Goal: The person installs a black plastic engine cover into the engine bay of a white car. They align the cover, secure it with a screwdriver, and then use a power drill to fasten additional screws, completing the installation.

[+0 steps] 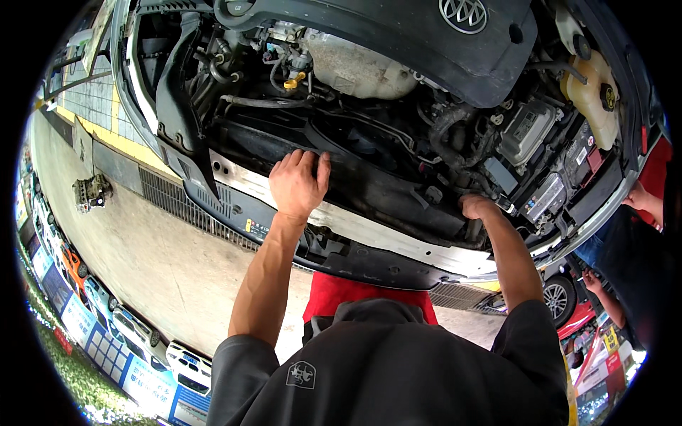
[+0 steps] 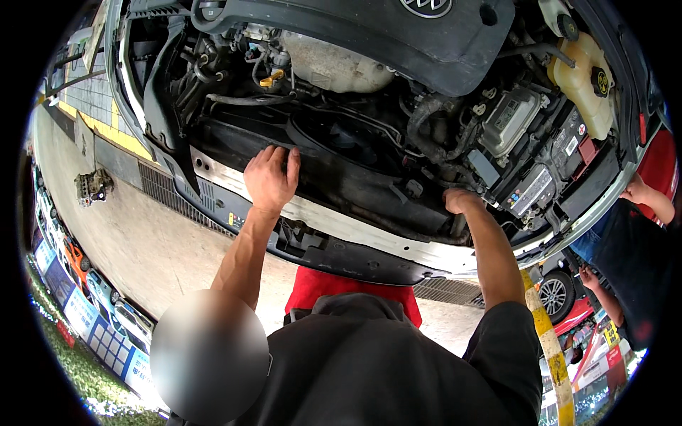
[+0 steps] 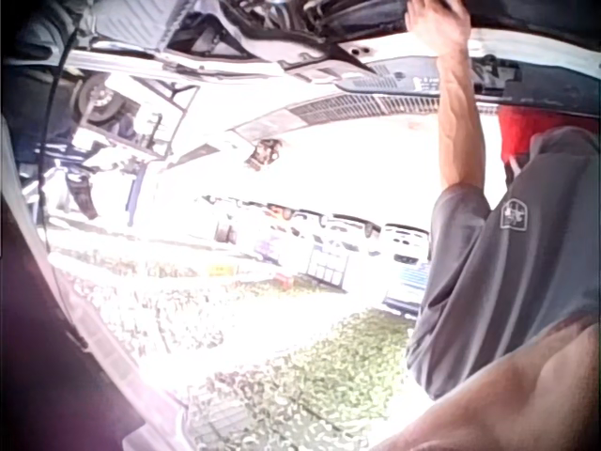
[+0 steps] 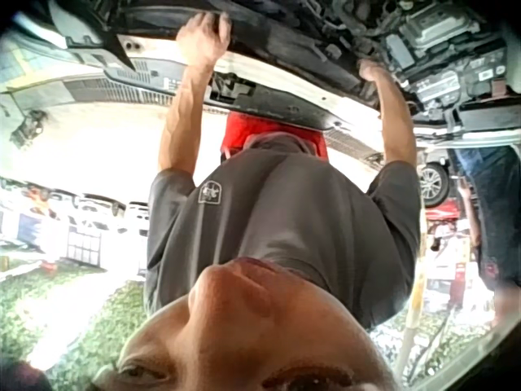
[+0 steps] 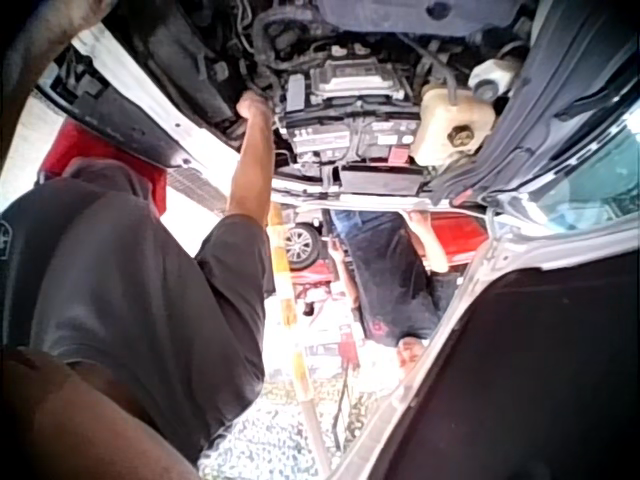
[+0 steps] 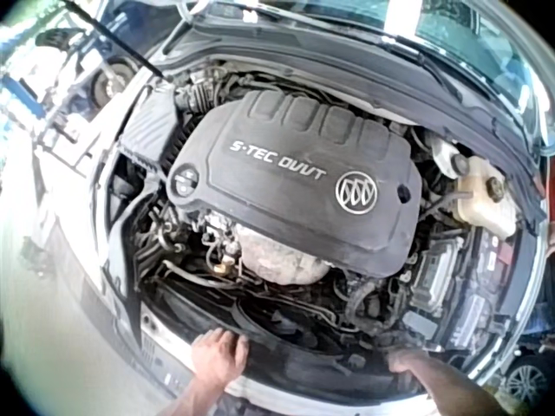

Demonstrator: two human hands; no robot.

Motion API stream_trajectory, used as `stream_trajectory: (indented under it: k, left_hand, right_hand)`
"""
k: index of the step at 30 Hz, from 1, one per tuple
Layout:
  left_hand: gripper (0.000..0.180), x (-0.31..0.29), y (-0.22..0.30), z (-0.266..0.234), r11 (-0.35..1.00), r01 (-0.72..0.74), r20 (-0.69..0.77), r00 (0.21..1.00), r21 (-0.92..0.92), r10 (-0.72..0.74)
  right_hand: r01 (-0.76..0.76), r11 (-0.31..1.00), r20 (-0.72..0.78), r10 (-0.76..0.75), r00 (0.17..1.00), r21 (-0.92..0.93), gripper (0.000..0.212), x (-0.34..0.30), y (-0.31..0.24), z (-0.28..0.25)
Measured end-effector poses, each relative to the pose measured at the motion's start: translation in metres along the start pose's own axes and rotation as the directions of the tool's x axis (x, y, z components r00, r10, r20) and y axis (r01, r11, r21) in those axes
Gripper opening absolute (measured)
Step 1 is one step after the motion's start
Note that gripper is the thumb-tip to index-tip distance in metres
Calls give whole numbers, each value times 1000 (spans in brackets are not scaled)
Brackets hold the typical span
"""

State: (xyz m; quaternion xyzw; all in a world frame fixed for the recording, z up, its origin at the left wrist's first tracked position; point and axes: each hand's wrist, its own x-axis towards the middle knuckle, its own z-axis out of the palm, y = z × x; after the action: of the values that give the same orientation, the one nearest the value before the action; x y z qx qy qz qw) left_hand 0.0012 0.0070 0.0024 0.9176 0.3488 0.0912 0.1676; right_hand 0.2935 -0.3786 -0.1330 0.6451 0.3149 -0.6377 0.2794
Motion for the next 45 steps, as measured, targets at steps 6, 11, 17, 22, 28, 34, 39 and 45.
stream_trajectory:
  k: [6,11,17,22,28,34,39,45]
  left_hand:
    - [34,2,0,-1,1000,-6,14,1000,9,6]
    - [34,2,1,-3,1000,-9,-2,1000,5,9]
    - [30,3,3,-7,1000,13,21,1000,-18,-13]
    - [28,0,2,-2,1000,4,48,999,14,-5]
    - [30,-2,2,4,998,-22,19,1000,57,21]
    - [32,-2,10,2,999,2,54,999,54,-5]
    - [34,-5,10,7,998,4,62,998,57,-8]
    - [41,-13,3,11,993,31,107,993,113,-43]
  right_hand:
    - [-56,989,7,58,998,-139,38,22,9,19]
    - [-34,994,-13,33,999,-108,36,29,18,23]
    - [-62,998,36,63,997,-20,39,-8,-13,-9]
    - [-78,991,74,86,994,-106,35,8,-6,8]
    - [2,993,92,9,996,-120,36,19,9,8]
    - [-11,1000,-18,11,1000,1,35,-1,-2,1]
    - [-10,1000,-21,10,1000,-2,33,1,-4,4]
    - [13,1000,-162,-11,987,11,36,-13,-12,5]
